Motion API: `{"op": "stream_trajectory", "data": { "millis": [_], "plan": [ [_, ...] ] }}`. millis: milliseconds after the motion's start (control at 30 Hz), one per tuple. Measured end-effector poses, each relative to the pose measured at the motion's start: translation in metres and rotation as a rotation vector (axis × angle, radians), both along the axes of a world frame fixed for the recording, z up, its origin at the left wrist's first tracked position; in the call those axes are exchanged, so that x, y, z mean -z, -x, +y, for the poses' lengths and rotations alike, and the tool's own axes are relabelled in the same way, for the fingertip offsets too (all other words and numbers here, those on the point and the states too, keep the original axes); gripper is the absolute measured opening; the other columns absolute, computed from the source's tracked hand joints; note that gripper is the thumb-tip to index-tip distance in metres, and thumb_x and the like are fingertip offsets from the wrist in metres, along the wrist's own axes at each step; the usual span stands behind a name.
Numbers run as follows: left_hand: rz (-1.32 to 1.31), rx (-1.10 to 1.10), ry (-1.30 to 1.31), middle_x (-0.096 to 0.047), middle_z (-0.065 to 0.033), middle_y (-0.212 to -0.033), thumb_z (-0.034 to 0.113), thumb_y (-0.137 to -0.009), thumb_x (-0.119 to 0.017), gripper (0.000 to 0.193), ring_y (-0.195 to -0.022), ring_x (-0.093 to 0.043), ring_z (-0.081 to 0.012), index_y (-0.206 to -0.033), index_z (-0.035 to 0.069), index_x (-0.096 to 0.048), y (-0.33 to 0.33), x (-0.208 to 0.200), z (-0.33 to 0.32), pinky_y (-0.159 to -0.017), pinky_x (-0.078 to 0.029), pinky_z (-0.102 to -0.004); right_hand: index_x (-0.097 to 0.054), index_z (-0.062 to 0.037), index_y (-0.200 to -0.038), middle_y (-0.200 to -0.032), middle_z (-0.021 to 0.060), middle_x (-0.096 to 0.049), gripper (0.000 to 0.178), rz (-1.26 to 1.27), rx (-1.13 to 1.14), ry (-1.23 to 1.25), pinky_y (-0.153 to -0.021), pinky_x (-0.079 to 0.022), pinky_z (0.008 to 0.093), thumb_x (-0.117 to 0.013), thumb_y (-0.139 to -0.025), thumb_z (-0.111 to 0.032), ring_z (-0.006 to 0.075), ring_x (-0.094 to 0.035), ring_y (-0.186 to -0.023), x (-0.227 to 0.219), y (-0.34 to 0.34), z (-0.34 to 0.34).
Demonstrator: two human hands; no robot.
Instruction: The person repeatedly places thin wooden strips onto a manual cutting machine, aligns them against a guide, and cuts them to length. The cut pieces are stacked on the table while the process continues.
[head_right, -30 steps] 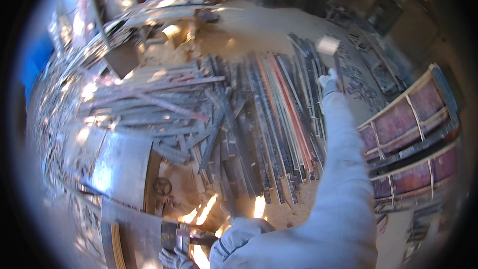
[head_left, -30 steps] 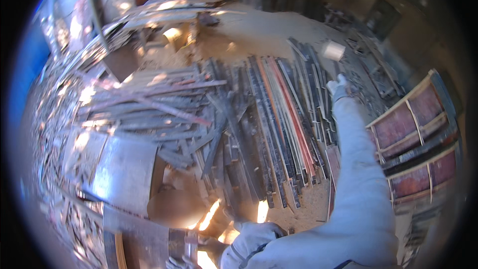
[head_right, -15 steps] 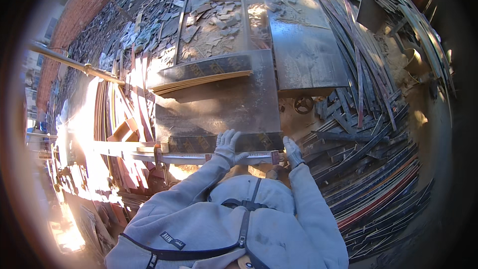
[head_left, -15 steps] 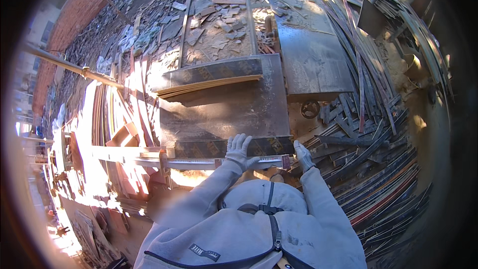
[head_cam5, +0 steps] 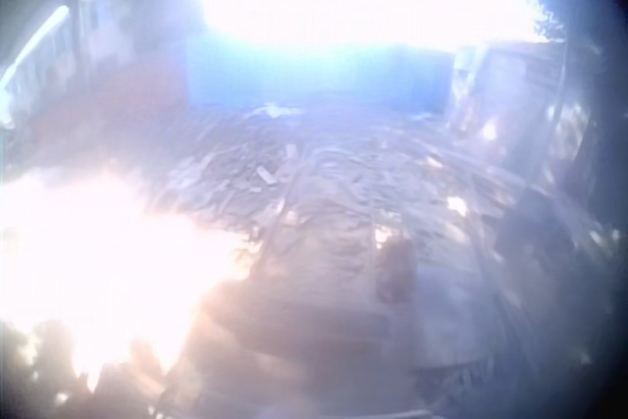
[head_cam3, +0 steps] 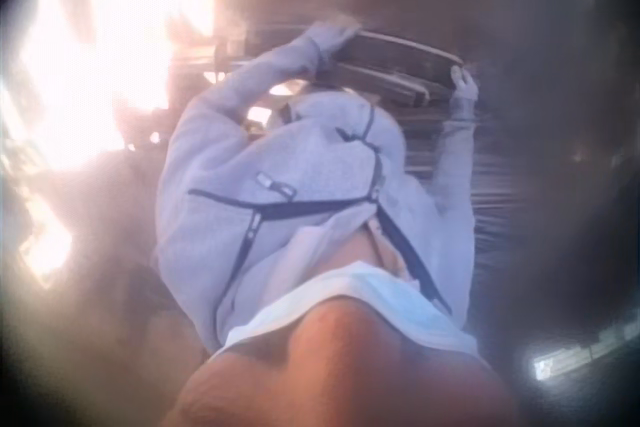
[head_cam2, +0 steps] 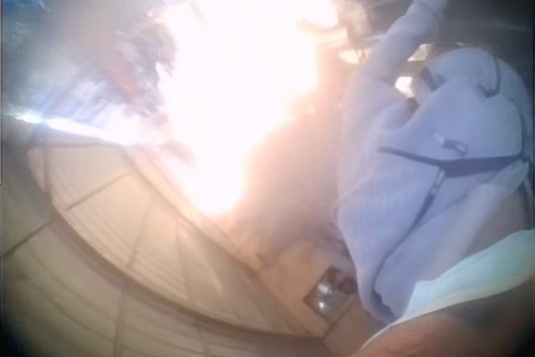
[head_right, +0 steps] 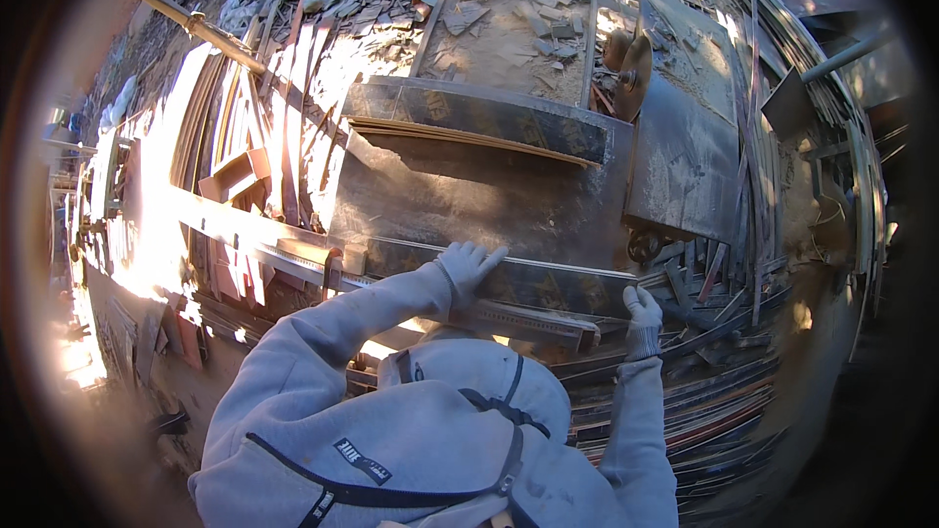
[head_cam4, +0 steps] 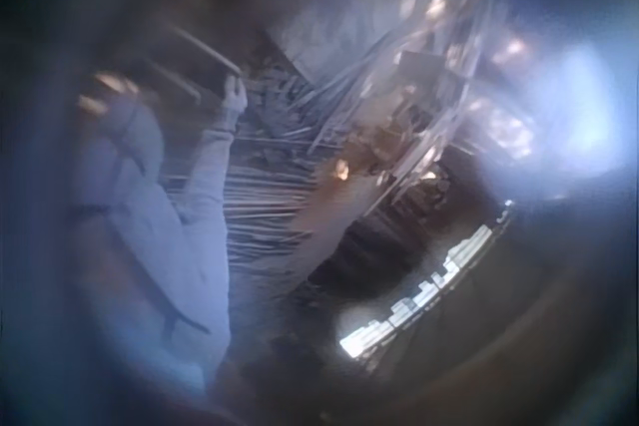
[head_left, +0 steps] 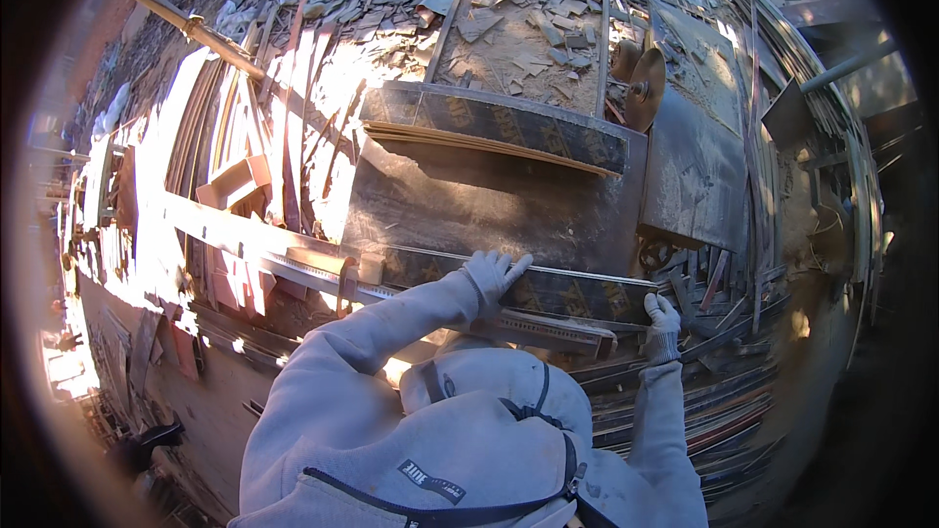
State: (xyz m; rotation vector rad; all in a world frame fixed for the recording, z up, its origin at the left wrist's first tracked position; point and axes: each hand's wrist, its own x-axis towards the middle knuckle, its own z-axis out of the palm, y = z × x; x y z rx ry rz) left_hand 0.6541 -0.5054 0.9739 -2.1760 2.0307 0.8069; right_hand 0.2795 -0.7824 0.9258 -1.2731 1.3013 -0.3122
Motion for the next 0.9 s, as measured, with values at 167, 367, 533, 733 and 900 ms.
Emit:
{"op": "stream_trajectory", "data": {
  "millis": [167,367,533,733,900],
  "plan": [
    [-0.113,0.071,0.034,-0.06,-0.0198,-0.143,0.035,-0.085,-0.076,0.108,-0.128,-0.06,-0.0365,-0.176,0.007,-0.026,-0.063,0.015,-0.045,-0.108,-0.046,-0.0491,-0.072,0.0045,-0.137,-0.127,0.0125,-0.077,0.054,-0.194,0.058,-0.124,-0.104,-0.053,0.037,-0.077,-0.107,-0.04,0.0233,-0.071,-0.115,0.012,-0.036,-0.015],
    [-0.472,-0.448,0.586,-0.055,-0.0236,-0.148,0.047,-0.089,-0.083,0.109,-0.137,-0.055,-0.0404,-0.173,0.003,-0.029,-0.106,0.044,-0.032,-0.121,-0.04,-0.0556,-0.072,0.0059,-0.14,-0.134,0.0136,-0.077,0.056,0.001,0.141,0.011,-0.108,-0.052,0.0364,-0.079,-0.106,-0.038,0.0243,-0.07,-0.12,0.071,-0.177,-0.044],
    [0.816,-1.883,0.257,-0.05,-0.0262,-0.16,0.043,-0.092,-0.088,0.098,-0.145,-0.057,-0.0387,-0.164,-0.002,-0.039,-0.08,0.093,-0.02,-0.121,-0.046,-0.0491,-0.061,0.0039,-0.154,-0.152,0.0152,-0.067,0.062,-0.016,0.045,0.061,-0.117,-0.049,0.04,-0.077,-0.107,-0.032,0.0295,-0.063,-0.138,0.074,-0.24,-0.051],
    [1.574,-2.192,0.276,-0.064,-0.0181,-0.154,0.042,-0.094,-0.086,0.077,-0.136,-0.066,-0.0317,-0.155,0.005,-0.057,-0.139,0.114,-0.075,-0.114,-0.053,-0.0459,-0.051,-0.0002,-0.162,-0.156,0.0175,-0.063,0.06,-0.132,0.049,0.017,-0.12,-0.05,0.0454,-0.072,-0.11,-0.022,0.0294,-0.062,-0.142,0.062,-0.204,-0.026],
    [1.628,-1.955,0.397,-0.063,-0.0185,-0.142,0.037,-0.098,-0.083,0.057,-0.122,-0.066,-0.0314,-0.14,0.004,-0.063,-0.133,0.1,-0.069,-0.108,-0.056,-0.044,-0.06,-0.0026,-0.151,-0.141,0.0163,-0.072,0.047,-0.223,-0.09,-0.075,-0.108,-0.059,0.0415,-0.071,-0.111,-0.024,0.0282,-0.071,-0.129,0.025,-0.14,0.034]
  ]
}}
